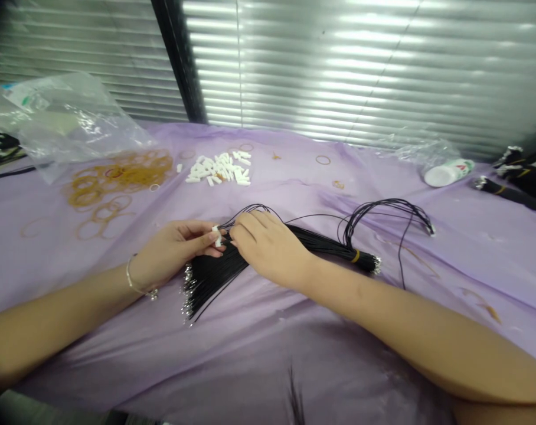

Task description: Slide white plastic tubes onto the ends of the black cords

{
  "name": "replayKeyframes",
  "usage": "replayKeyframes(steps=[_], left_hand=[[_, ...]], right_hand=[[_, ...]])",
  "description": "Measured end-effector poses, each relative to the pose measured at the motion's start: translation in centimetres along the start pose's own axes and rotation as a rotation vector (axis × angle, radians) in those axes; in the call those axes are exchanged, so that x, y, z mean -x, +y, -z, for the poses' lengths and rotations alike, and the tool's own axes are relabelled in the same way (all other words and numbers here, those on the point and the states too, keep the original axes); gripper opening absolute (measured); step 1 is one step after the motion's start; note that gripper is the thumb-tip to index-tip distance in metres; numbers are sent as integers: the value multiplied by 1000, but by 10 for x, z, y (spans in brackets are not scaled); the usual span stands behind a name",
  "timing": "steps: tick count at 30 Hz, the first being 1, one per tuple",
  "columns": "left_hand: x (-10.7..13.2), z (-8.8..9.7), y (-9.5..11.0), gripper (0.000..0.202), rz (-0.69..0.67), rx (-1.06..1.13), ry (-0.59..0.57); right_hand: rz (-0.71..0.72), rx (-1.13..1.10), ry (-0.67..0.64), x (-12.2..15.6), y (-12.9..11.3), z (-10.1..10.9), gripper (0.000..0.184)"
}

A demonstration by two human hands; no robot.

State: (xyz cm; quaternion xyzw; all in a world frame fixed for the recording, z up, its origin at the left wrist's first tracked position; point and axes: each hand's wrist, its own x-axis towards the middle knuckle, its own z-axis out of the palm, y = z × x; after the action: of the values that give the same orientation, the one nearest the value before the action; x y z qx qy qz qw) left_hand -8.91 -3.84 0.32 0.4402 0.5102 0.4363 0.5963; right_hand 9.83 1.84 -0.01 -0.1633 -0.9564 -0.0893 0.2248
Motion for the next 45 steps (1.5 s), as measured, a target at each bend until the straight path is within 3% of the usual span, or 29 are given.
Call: replayKeyframes(steps=[8,22,37,45], left_hand=[[-1,0,2,19,32,11,-2],[-1,0,1,17,21,38,2],[-2,1,1,14,24,80,-12],[-2,3,0,14,0,94,-45]], right_hand=[[101,68,79,1,2,3,19],[109,-9,242,3,4,1,14],[106,-16,272,1,2,6,13],[32,-98,208,3,2,2,9]])
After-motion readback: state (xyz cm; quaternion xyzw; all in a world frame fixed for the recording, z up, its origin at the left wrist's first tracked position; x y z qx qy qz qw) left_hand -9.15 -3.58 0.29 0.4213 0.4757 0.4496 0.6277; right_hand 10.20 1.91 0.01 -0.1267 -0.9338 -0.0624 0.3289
